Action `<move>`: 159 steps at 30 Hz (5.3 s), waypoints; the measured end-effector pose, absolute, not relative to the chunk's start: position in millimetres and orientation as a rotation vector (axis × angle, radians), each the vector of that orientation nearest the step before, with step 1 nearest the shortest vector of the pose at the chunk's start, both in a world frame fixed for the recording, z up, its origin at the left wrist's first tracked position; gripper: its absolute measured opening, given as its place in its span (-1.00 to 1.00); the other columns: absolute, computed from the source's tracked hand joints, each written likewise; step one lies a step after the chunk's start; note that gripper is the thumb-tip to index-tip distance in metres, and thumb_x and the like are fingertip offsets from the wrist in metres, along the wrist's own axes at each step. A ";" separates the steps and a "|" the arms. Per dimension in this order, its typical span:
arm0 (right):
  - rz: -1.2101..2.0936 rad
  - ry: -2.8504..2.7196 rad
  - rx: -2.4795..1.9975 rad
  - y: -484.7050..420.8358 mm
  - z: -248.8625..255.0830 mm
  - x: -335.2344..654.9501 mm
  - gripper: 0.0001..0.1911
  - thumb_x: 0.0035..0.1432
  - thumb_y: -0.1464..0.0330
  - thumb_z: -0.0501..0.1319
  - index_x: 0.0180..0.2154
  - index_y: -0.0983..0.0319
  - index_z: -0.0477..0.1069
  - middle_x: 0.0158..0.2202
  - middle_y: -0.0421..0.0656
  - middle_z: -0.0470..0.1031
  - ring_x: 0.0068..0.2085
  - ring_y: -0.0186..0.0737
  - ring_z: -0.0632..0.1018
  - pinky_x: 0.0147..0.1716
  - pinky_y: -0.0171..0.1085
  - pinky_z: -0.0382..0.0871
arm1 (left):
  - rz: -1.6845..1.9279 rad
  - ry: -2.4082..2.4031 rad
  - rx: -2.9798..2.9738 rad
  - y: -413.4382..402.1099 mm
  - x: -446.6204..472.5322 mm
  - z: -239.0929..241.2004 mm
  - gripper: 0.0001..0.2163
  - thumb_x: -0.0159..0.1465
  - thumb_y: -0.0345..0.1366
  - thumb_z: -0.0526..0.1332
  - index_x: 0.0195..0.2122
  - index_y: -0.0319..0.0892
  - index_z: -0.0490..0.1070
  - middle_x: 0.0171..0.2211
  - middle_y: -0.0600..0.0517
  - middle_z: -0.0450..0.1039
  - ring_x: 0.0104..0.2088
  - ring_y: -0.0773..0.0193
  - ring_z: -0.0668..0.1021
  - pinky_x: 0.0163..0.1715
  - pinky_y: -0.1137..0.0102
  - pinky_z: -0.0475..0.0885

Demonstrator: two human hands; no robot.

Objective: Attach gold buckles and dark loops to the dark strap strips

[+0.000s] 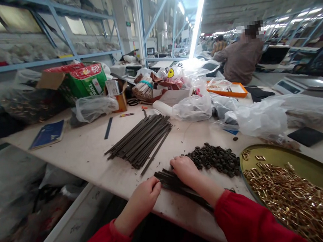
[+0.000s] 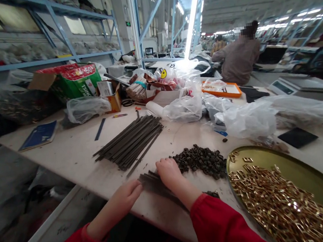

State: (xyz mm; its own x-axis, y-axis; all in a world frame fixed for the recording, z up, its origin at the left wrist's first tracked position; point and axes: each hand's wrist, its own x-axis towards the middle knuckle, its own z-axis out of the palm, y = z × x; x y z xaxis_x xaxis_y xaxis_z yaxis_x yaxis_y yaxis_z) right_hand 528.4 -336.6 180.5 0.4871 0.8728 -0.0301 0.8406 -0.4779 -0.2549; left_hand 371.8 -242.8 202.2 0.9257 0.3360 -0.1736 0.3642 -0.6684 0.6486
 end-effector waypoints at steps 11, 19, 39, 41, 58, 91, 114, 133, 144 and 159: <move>0.596 -1.102 -2.011 -392.2 209.7 498.8 -0.79 0.12 0.38 0.10 -0.20 0.21 0.43 -0.32 -0.18 0.54 -0.31 -0.26 0.51 -0.31 -0.33 0.38 | 0.122 0.357 2.115 -261.5 381.1 221.1 -0.76 0.28 -0.23 -0.04 -0.31 -0.21 0.37 -0.39 0.04 0.44 -0.36 0.29 0.46 -0.38 0.47 0.26; 0.601 -0.861 -1.820 -426.3 198.3 471.5 -0.67 0.16 0.29 0.05 -0.07 0.16 0.41 -0.24 -0.11 0.41 -0.29 -0.22 0.45 -0.28 -0.23 0.36 | 0.036 0.223 2.312 -286.7 371.4 224.3 -0.78 0.29 -0.29 -0.04 -0.34 -0.19 0.37 -0.39 0.03 0.45 -0.37 0.28 0.46 -0.39 0.47 0.24; 0.901 -0.169 -1.282 -470.0 192.4 426.5 -0.60 -0.28 0.12 0.39 -0.46 0.24 0.35 -0.63 -0.31 0.35 -0.59 -0.39 0.34 -0.56 -0.38 0.20 | -0.165 0.171 1.975 -339.2 342.6 228.2 -0.50 0.24 -0.39 -0.06 0.22 -0.28 -0.10 -0.35 -0.01 0.42 -0.31 0.26 0.45 -0.23 0.37 0.31; 0.848 -0.153 -1.278 -476.0 190.3 431.2 -0.64 -0.21 0.15 0.38 -0.43 0.25 0.37 -0.65 -0.32 0.34 -0.59 -0.40 0.35 -0.55 -0.39 0.20 | -0.295 0.180 1.865 -338.4 341.2 224.7 -0.47 0.25 -0.33 -0.05 0.24 -0.24 -0.19 -0.40 0.04 0.42 -0.44 0.30 0.44 -0.37 0.41 0.34; 0.043 -0.596 -2.605 -551.2 194.7 571.9 -0.78 0.19 0.36 0.01 -0.23 0.26 0.38 -0.23 -0.06 0.43 -0.21 -0.19 0.44 -0.19 -0.25 0.26 | -0.373 0.382 1.487 -340.7 386.5 184.9 -0.61 0.10 0.10 0.11 -0.37 -0.17 0.31 -0.70 0.23 0.00 -0.68 0.47 0.06 -0.72 0.56 -0.04; 0.835 -0.267 -1.413 -480.8 191.5 451.1 -0.65 -0.15 0.12 0.32 -0.38 0.26 0.43 -0.56 -0.25 0.41 -0.55 -0.38 0.37 -0.53 -0.35 0.25 | -0.195 0.438 1.613 -342.5 378.4 209.7 -0.81 0.13 -0.19 0.12 -0.44 -0.24 0.29 -0.60 0.18 0.19 -0.59 0.45 0.23 -0.61 0.54 0.13; 0.899 -0.116 -1.139 -472.9 191.7 424.0 -0.60 -0.17 0.25 0.39 -0.24 0.18 0.38 -0.34 -0.23 0.47 -0.33 -0.31 0.47 -0.31 -0.32 0.33 | -0.205 0.401 1.525 -336.7 378.9 199.0 -0.83 0.11 -0.27 0.16 -0.35 -0.28 0.33 -0.47 0.11 0.34 -0.45 0.38 0.37 -0.47 0.50 0.26; 0.746 0.143 -0.981 -479.4 191.0 430.4 -0.69 -0.18 0.29 0.41 -0.30 0.22 0.52 -0.52 -0.24 0.48 -0.50 -0.43 0.42 -0.48 -0.43 0.35 | -0.320 0.175 1.901 -324.2 351.1 219.3 -0.71 0.27 -0.14 -0.02 -0.43 -0.22 0.34 -0.56 0.16 0.22 -0.51 0.39 0.28 -0.50 0.52 0.16; 0.874 0.025 -1.081 -478.1 183.9 412.3 -0.63 -0.09 0.27 0.36 -0.19 0.23 0.43 -0.45 -0.23 0.50 -0.48 -0.42 0.44 -0.44 -0.41 0.33 | -0.238 0.197 1.797 -333.1 354.8 220.4 -0.86 0.24 -0.30 0.04 -0.27 -0.22 0.32 -0.40 0.09 0.35 -0.38 0.35 0.37 -0.37 0.49 0.27; 0.220 -0.499 -1.761 -480.0 173.5 411.7 -0.87 0.09 0.28 0.17 -0.36 0.21 0.39 -0.44 -0.17 0.40 -0.40 -0.24 0.42 -0.40 -0.28 0.32 | -0.228 0.321 1.647 -338.0 358.4 196.5 -0.78 0.21 -0.16 0.09 -0.44 -0.21 0.23 -0.60 0.16 0.28 -0.56 0.41 0.31 -0.54 0.51 0.20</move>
